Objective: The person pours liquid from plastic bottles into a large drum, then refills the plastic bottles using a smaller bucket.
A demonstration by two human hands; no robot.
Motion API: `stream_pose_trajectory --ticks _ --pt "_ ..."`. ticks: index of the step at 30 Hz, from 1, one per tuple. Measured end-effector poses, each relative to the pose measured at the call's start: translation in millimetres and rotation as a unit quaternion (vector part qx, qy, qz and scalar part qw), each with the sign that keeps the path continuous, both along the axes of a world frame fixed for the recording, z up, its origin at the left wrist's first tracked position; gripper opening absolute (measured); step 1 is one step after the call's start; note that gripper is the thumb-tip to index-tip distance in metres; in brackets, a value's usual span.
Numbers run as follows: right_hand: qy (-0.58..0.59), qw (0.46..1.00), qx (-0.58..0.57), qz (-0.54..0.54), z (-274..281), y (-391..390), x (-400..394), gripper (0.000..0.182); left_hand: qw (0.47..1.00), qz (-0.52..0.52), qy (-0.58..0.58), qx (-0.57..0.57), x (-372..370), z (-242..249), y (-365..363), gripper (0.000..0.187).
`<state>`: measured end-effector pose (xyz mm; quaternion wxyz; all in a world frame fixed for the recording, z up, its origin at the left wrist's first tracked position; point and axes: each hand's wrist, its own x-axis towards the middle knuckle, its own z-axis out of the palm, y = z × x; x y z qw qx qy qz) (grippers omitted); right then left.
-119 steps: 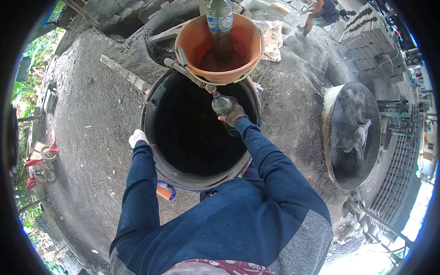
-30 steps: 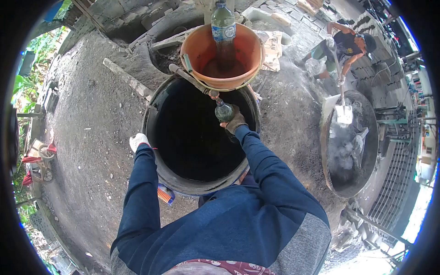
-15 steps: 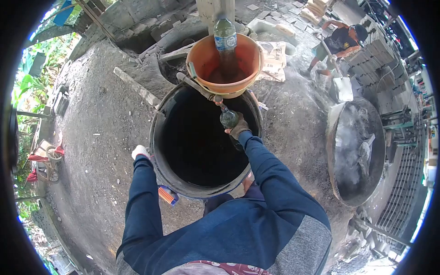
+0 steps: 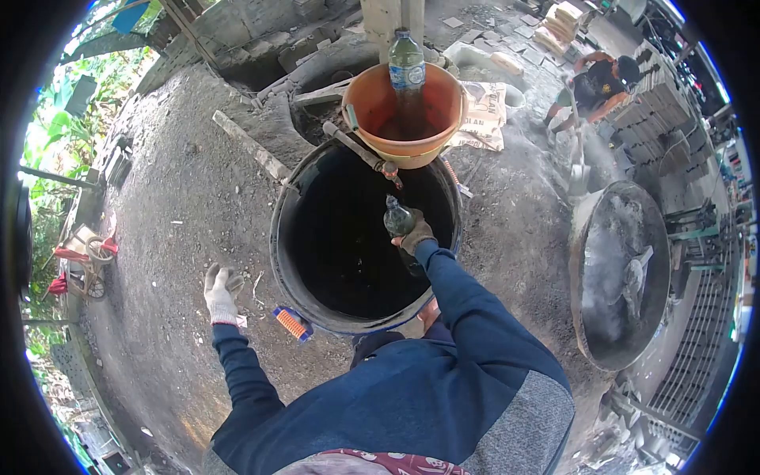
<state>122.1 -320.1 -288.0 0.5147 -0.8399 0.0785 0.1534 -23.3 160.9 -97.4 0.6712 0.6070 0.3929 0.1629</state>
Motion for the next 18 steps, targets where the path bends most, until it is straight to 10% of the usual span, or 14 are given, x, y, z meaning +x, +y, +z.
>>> stream_pose_trajectory --ticks 10,18 --pt "-0.218 0.957 0.104 0.162 120 31 -56 0.099 0.926 -0.318 -0.166 -0.114 49 93 -235 0.037" --pt "-0.294 0.918 0.194 0.182 202 45 -80 0.106 0.870 -0.434 -0.228 -0.054 54 134 -251 0.048"
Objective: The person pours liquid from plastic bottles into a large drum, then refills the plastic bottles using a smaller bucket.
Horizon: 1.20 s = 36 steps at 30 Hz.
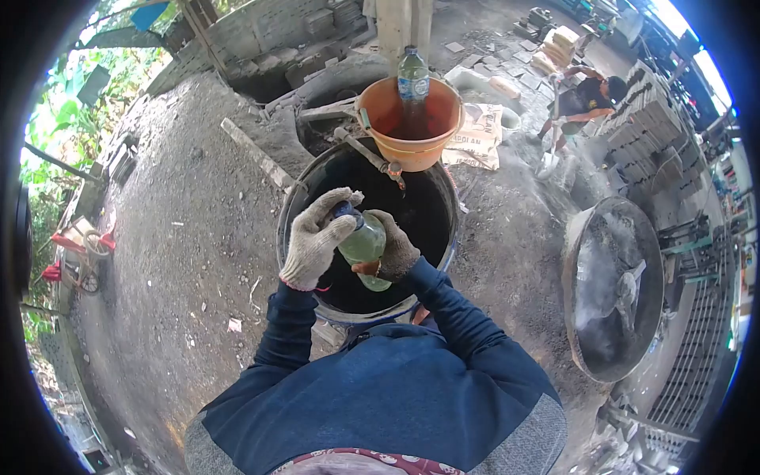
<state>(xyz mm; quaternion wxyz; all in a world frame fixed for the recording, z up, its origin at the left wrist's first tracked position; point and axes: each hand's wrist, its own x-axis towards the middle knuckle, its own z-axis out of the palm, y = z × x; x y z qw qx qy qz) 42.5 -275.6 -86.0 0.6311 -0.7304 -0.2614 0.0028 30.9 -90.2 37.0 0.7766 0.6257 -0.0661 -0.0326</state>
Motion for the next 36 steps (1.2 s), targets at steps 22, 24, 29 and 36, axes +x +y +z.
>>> stream_pose_trajectory --ticks 22,24,29,36 --pt "-0.063 0.985 -0.113 -0.116 95 8 -58 0.101 0.988 -0.050 -0.134 0.066 -19 48 23 0.036" --pt "-0.048 0.981 -0.134 -0.131 104 8 -62 0.100 0.995 -0.050 -0.078 -0.022 -20 41 21 0.035" --pt "-0.056 0.975 -0.140 -0.162 122 9 -67 0.098 0.992 0.016 -0.076 -0.102 -19 37 6 0.023" --pt "-0.037 0.974 -0.128 -0.181 137 7 -72 0.096 0.993 0.016 -0.088 -0.076 -15 47 -2 0.020"
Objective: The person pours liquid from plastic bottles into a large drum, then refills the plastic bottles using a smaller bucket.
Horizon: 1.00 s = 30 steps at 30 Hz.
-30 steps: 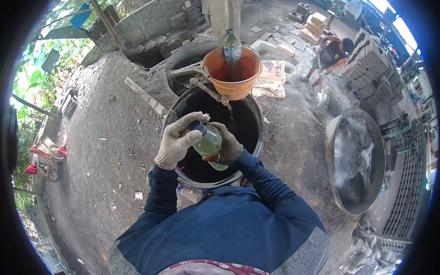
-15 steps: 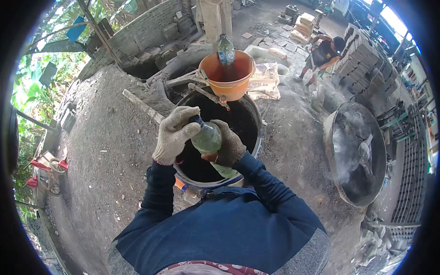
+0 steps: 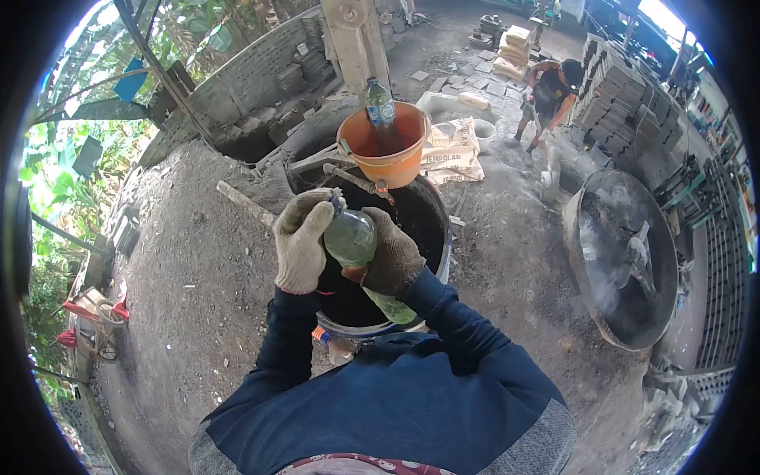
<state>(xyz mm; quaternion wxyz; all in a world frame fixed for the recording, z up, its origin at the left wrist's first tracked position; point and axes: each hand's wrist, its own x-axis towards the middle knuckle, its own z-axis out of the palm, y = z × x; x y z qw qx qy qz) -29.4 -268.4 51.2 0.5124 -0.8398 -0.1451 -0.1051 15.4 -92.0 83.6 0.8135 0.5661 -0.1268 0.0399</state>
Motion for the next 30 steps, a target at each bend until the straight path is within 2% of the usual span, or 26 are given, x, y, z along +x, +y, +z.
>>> stream_pose_trajectory --ticks 4,7,10,11,13,14,15,18,19,22,25,28,30 --pt "0.006 1.000 0.017 0.004 1 -1 0 0.096 0.999 -0.043 -0.024 -0.008 3 12 -2 0.018" --pt "-0.024 0.999 0.035 0.020 3 -3 1 0.097 0.996 0.014 -0.036 0.084 -4 15 -12 0.020" --pt "-0.019 0.994 0.073 0.083 7 -11 8 0.102 0.990 -0.131 -0.050 0.004 8 26 -2 0.022" --pt "-0.017 0.989 0.093 0.110 10 -14 11 0.103 0.978 -0.196 -0.037 -0.059 13 27 0 0.026" --pt "-0.013 0.977 0.134 0.168 14 -16 16 0.106 0.953 -0.275 -0.062 -0.112 28 29 -3 0.033" --pt "-0.012 0.978 0.132 0.164 15 -16 17 0.107 0.937 -0.314 -0.075 -0.137 32 32 -5 0.036" --pt "-0.013 0.979 0.130 0.157 16 -17 17 0.107 0.953 -0.268 -0.020 -0.141 22 34 -4 0.038" --pt "-0.007 0.984 0.134 0.116 21 -16 11 0.105 0.988 -0.149 0.014 -0.048 8 40 -9 0.037" --pt "-0.005 0.985 0.139 0.098 22 -15 10 0.103 0.993 -0.113 -0.014 0.007 3 41 -10 0.038" --pt "-0.070 0.996 0.029 0.051 18 -14 11 0.106 0.996 0.008 0.000 0.092 -14 50 -26 0.033" --pt "-0.035 0.996 0.030 0.073 21 -19 13 0.109 0.994 -0.029 0.022 0.103 -6 54 -20 0.027" --pt "-0.029 0.974 0.147 0.170 23 -24 21 0.113 0.982 -0.190 0.005 0.007 13 53 -8 0.026" --pt "-0.013 0.969 0.132 0.210 33 -29 20 0.115 0.958 -0.280 -0.050 -0.023 26 51 -6 0.035"
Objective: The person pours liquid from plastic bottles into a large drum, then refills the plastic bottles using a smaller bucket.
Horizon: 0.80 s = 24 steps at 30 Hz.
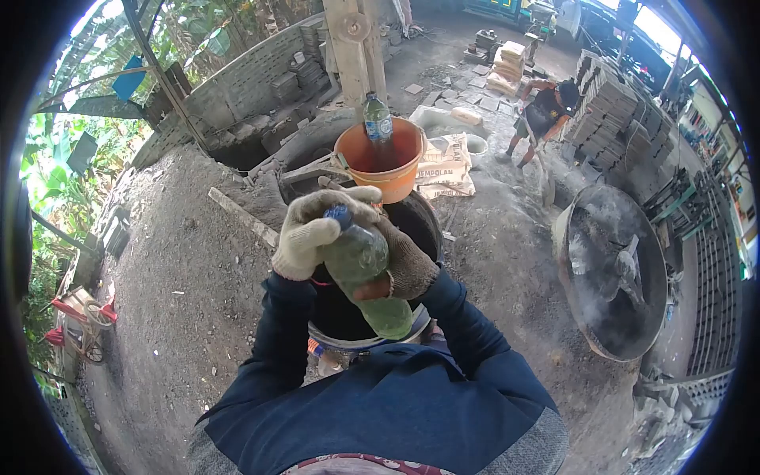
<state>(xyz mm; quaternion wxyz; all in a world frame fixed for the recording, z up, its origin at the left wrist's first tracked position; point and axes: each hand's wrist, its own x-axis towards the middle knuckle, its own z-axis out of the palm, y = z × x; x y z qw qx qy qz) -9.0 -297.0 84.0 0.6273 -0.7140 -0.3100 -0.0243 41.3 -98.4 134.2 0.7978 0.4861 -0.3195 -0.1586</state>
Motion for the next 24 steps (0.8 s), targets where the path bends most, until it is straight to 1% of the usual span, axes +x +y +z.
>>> stream_pose_trajectory --ticks 2,3,4,7,9,10,11,12,13,14,16,17,18,20,21,22,23,24 --pt "0.016 0.999 -0.004 0.046 1 -4 0 0.115 0.995 -0.088 -0.027 -0.030 9 -1 -1 0.039" --pt "0.028 0.997 0.000 0.071 -3 -6 2 0.114 0.995 -0.086 -0.046 -0.014 11 1 0 0.043" --pt "0.040 0.995 0.006 0.095 -7 -7 3 0.113 0.994 -0.096 -0.052 -0.012 13 3 -1 0.042" --pt "-0.015 0.998 -0.026 0.059 -16 -11 7 0.114 0.991 -0.121 -0.061 -0.003 19 6 -5 0.040" --pt "0.012 0.999 -0.005 0.041 -12 -11 3 0.114 0.990 -0.132 -0.056 0.008 21 7 -7 0.038" --pt "0.020 0.999 0.006 0.037 -13 -12 4 0.113 0.985 -0.101 -0.127 0.059 25 7 -6 0.038" --pt "0.027 0.999 0.018 0.032 -13 -13 4 0.113 0.965 -0.045 -0.207 0.157 25 14 0 0.040" --pt "0.031 0.998 0.031 0.034 -22 -15 8 0.112 0.925 0.014 -0.284 0.251 22 24 5 0.041" --pt "0.036 0.998 0.045 0.038 -28 -17 10 0.112 0.891 0.053 -0.304 0.334 18 33 5 0.044" --pt "0.044 0.998 0.032 0.040 -32 -19 12 0.110 0.866 0.082 -0.357 0.340 18 32 1 0.039" --pt "0.059 0.997 0.005 0.047 -37 -26 18 0.107 0.853 0.081 -0.333 0.394 12 35 -6 0.035" --pt "0.044 0.997 -0.043 0.042 -42 -30 24 0.113 0.836 0.106 -0.348 0.411 12 33 -10 0.029" --pt "0.036 0.994 -0.058 0.080 -42 -37 31 0.116 0.830 0.140 -0.373 0.390 10 25 -14 0.024" --pt "0.016 0.983 -0.089 0.160 -38 -56 53 0.121 0.819 0.187 -0.388 0.378 4 6 -16 0.023" --pt "0.097 0.974 -0.077 0.187 -36 -69 72 0.124 0.817 0.219 -0.372 0.382 -3 3 -18 0.023" --pt "0.041 0.980 -0.067 0.181 -25 -86 99 0.111 0.813 0.252 -0.356 0.386 -12 -1 -20 0.023" --pt "0.077 0.992 -0.033 0.097 -27 -90 129 0.085 0.797 0.295 -0.330 0.411 -23 -1 -23 0.021" --pt "0.113 0.993 0.008 0.014 -29 -93 160 0.060 0.791 0.346 -0.297 0.408 -35 -6 -27 0.022"
